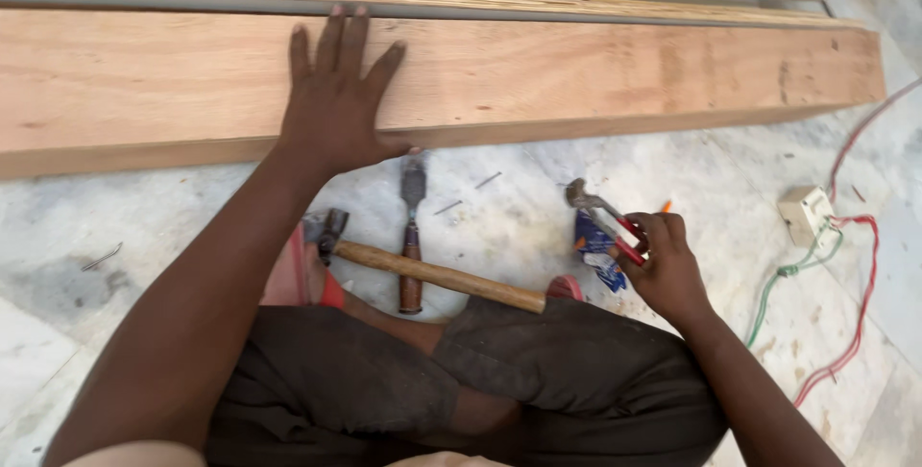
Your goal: The person sits on the floor and uses a hammer to drive nails into a long wooden plank. They repeatedly pick up nails, position them, and hammer them into the wood, occasionally using pliers to adjust a nail.
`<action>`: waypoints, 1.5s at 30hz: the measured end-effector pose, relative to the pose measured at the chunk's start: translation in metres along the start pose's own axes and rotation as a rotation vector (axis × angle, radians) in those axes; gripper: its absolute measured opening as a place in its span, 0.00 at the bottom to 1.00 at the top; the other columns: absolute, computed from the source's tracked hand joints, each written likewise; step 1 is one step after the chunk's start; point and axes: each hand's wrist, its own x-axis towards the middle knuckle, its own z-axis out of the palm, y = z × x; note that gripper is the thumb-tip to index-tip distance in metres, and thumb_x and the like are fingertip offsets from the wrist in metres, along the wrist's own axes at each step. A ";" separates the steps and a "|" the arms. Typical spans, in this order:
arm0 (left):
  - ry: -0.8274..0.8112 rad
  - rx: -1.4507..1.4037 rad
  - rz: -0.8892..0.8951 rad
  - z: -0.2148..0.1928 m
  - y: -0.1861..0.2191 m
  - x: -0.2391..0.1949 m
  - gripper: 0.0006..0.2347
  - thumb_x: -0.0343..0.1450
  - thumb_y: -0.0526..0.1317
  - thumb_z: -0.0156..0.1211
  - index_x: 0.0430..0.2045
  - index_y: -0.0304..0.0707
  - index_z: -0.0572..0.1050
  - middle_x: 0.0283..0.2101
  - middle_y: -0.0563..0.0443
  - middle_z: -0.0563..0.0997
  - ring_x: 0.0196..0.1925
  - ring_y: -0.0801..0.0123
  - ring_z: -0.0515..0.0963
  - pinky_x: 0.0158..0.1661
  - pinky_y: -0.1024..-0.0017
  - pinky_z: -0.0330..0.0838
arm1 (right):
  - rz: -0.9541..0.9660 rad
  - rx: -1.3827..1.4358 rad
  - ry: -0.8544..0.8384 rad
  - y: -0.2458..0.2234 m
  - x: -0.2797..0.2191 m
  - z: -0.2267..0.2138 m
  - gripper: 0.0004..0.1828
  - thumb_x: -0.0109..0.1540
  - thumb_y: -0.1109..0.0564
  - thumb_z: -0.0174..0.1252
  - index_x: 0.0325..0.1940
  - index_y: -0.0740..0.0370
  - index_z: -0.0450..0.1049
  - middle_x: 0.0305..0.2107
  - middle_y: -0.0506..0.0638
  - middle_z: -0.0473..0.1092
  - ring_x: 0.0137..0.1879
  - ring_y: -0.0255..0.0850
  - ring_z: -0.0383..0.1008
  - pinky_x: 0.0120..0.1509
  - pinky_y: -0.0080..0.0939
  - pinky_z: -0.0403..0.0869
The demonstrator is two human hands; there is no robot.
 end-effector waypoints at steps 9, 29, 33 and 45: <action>-0.199 -1.793 -0.635 0.041 0.139 -0.044 0.20 0.75 0.53 0.53 0.48 0.34 0.75 0.47 0.42 0.83 0.49 0.60 0.83 0.52 0.61 0.78 | -0.213 -0.197 0.237 -0.071 -0.016 -0.009 0.23 0.48 0.58 0.75 0.43 0.59 0.74 0.41 0.57 0.66 0.44 0.55 0.71 0.48 0.54 0.70; 0.215 -1.866 -0.794 0.004 0.023 -0.119 0.06 0.70 0.31 0.59 0.39 0.30 0.74 0.30 0.42 0.80 0.31 0.60 0.83 0.37 0.63 0.83 | -0.450 -0.524 0.292 -0.063 -0.038 0.023 0.17 0.59 0.46 0.67 0.52 0.43 0.83 0.64 0.51 0.71 0.81 0.58 0.57 0.83 0.69 0.52; 0.302 -1.220 -0.660 -0.061 -0.105 -0.192 0.07 0.73 0.40 0.58 0.36 0.34 0.75 0.29 0.52 0.76 0.26 0.75 0.75 0.28 0.75 0.72 | -0.370 -0.387 0.299 -0.039 -0.029 0.031 0.13 0.63 0.45 0.66 0.47 0.51 0.82 0.55 0.49 0.76 0.72 0.52 0.64 0.76 0.64 0.60; -0.167 0.138 -0.804 0.047 -0.189 -0.321 0.07 0.74 0.38 0.51 0.40 0.37 0.74 0.47 0.38 0.79 0.47 0.45 0.82 0.46 0.51 0.77 | -0.345 -0.460 0.140 -0.070 -0.023 0.034 0.14 0.54 0.43 0.65 0.38 0.50 0.83 0.48 0.45 0.77 0.65 0.48 0.67 0.69 0.57 0.63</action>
